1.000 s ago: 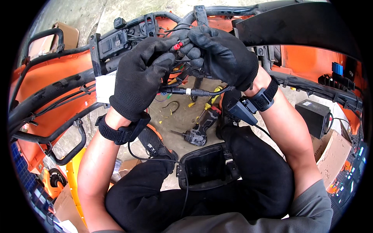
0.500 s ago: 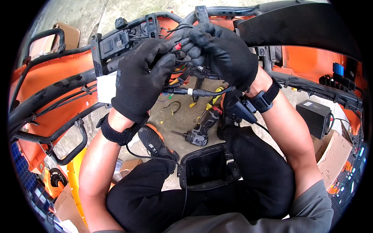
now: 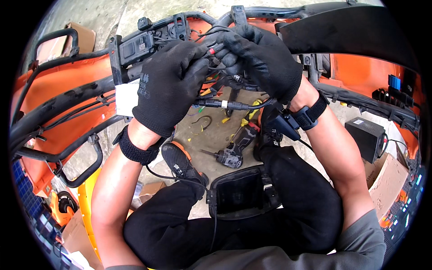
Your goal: The person connects electrical wires and plugs together wiring harness components on a vehicle frame by hand. They organize the cables and press plastic connectors together.
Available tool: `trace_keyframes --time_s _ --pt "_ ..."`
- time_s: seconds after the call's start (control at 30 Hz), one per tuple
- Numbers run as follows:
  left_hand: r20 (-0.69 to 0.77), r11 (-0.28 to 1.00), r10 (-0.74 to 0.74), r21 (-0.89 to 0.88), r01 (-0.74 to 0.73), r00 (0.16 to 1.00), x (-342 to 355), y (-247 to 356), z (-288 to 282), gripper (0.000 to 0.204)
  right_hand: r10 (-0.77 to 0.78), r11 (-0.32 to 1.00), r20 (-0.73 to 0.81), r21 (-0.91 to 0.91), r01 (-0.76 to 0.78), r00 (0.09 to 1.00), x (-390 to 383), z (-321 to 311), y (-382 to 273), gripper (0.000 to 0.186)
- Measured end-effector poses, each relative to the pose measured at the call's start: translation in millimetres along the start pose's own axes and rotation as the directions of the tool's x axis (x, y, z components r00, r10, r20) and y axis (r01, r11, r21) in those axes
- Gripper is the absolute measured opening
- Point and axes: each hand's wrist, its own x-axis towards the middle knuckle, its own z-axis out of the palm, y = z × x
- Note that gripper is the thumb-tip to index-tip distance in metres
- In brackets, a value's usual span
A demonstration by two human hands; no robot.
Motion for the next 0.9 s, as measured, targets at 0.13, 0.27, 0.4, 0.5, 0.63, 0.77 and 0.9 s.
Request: trace_keyframes --time_s 0.13,0.27,0.4,0.5,0.63,0.77,0.9 --pt "-0.025 0.999 0.016 -0.035 -0.016 1.000 -0.6 -0.3 2.3 0.014 0.016 0.998 -0.013 -0.063 -0.017 1.000 -0.1 2.1 -0.1 0.023" --pt "0.004 0.999 0.034 0.034 -0.034 0.999 -0.4 -0.4 2.0 0.017 0.047 0.999 -0.023 -0.023 -0.048 0.999 -2.1 3.4 -1.8 0.021" --pt "0.026 0.995 0.044 0.086 -0.046 0.999 1.0 2.4 1.4 0.017 0.017 0.997 -0.011 -0.071 -0.018 1.000 -1.3 -0.3 -0.2 0.021" --pt "0.040 0.995 0.067 0.075 -0.069 0.997 2.6 -1.0 2.4 0.016 0.026 0.999 -0.043 -0.034 -0.028 0.999 -0.7 4.3 -1.9 0.022" --pt "0.004 0.993 0.105 0.052 -0.105 0.995 2.5 -2.5 5.9 0.015 0.032 0.999 -0.013 -0.028 -0.032 0.999 2.6 -0.9 2.3 0.024" --pt "0.000 0.989 0.132 0.074 -0.131 0.991 1.7 -4.8 8.1 0.016 0.034 0.998 -0.006 -0.046 -0.034 0.999 1.6 -0.2 2.1 0.024" --pt "-0.001 0.994 0.094 0.064 -0.093 0.996 1.6 -1.4 9.2 0.017 0.026 0.998 -0.037 -0.063 -0.029 0.999 1.0 -2.6 3.7 0.024"
